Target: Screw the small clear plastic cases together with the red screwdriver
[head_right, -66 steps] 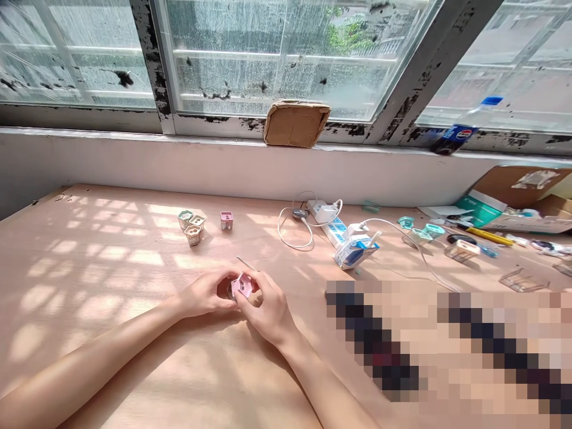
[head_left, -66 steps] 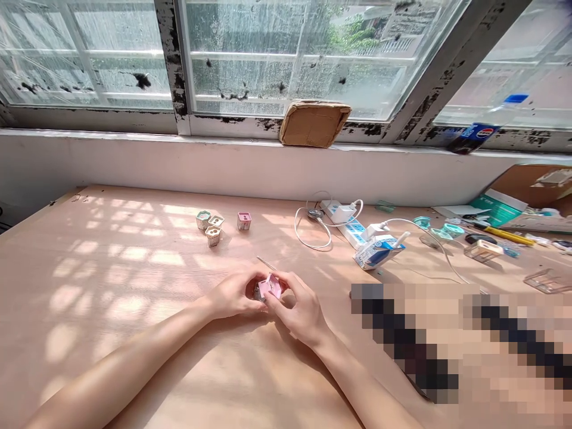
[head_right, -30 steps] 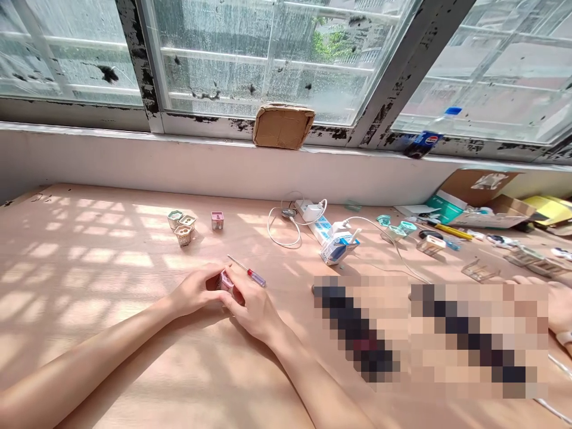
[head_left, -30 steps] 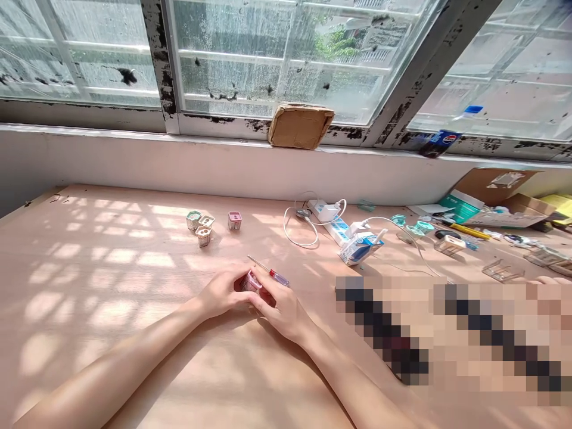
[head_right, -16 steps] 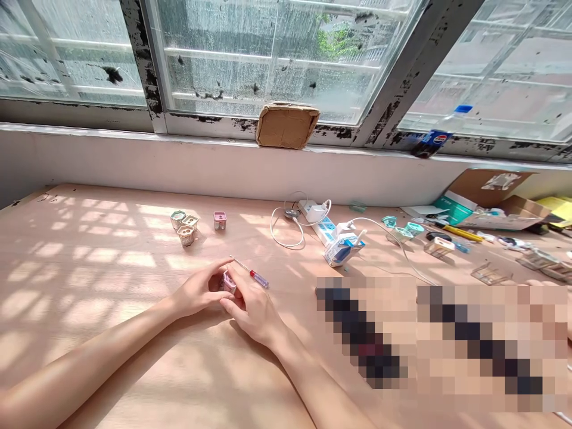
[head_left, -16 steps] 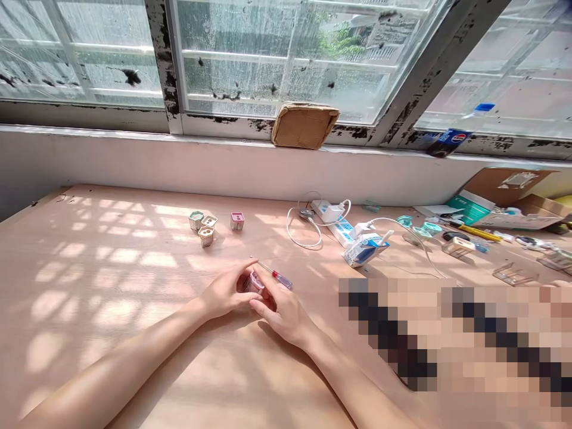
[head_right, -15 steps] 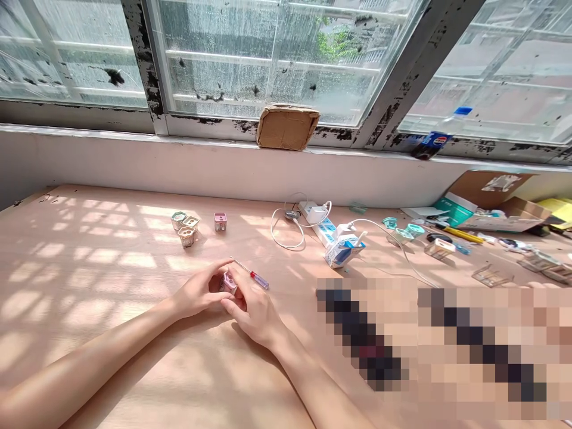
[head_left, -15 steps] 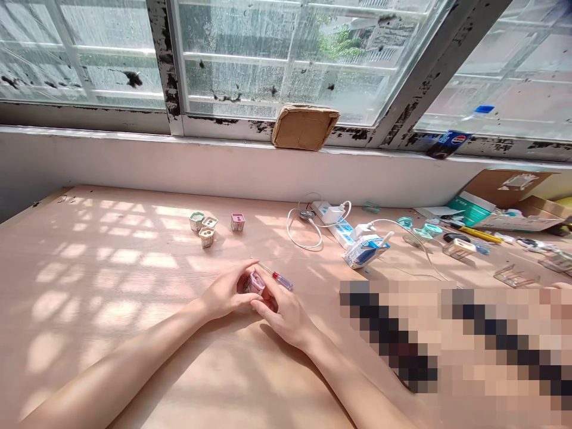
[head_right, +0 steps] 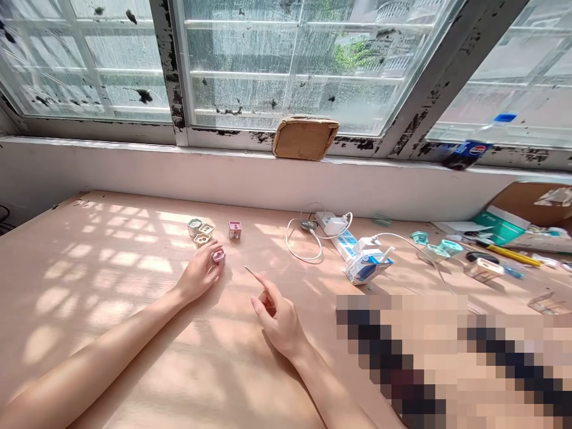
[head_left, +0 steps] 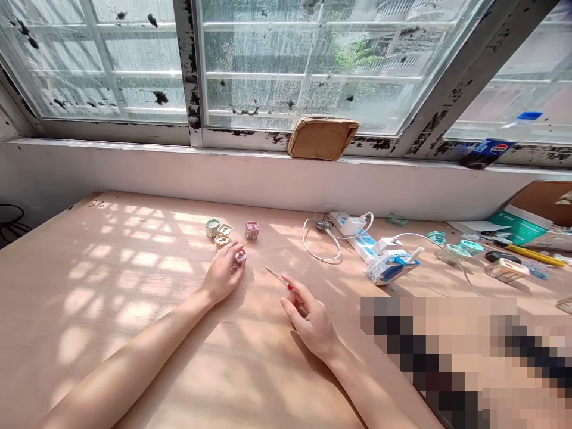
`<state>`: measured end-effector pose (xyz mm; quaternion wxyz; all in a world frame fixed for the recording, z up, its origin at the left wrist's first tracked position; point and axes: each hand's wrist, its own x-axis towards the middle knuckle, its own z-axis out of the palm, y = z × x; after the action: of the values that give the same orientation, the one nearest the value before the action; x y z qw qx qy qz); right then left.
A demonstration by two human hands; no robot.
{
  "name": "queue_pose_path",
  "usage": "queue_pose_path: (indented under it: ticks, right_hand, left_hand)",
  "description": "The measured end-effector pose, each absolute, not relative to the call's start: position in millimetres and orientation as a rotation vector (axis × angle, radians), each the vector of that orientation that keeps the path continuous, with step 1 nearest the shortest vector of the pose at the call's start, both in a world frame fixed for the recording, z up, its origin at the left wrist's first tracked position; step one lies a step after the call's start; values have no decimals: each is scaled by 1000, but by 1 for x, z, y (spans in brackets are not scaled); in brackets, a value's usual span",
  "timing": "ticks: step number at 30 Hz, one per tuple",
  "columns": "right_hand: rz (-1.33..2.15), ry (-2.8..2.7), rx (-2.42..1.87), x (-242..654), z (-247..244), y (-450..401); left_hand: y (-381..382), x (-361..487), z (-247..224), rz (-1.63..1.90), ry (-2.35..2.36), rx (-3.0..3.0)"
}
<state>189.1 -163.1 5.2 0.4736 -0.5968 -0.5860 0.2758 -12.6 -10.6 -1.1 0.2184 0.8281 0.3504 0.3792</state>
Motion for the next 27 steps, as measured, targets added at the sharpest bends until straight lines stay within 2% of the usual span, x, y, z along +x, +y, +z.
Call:
queue_pose_path:
  ticks: [3, 9, 15, 22, 27]
  right_hand:
    - [682, -1424, -1456, 188, 7, -164]
    - [646, -1411, -1484, 188, 5, -163]
    - [613, -1424, -1496, 188, 3, -163]
    - [635, -1429, -1498, 188, 5, -163]
    - [627, -1426, -1491, 188, 5, -163]
  left_hand:
    - [-12, -14, -1, 1146, 975, 2363]
    - [-30, -8, 3, 1237, 598, 2558]
    - [-30, -10, 9, 1329, 604, 2622]
    - [-32, -12, 6, 1091, 426, 2700]
    - [-27, -9, 2, 987, 646, 2618]
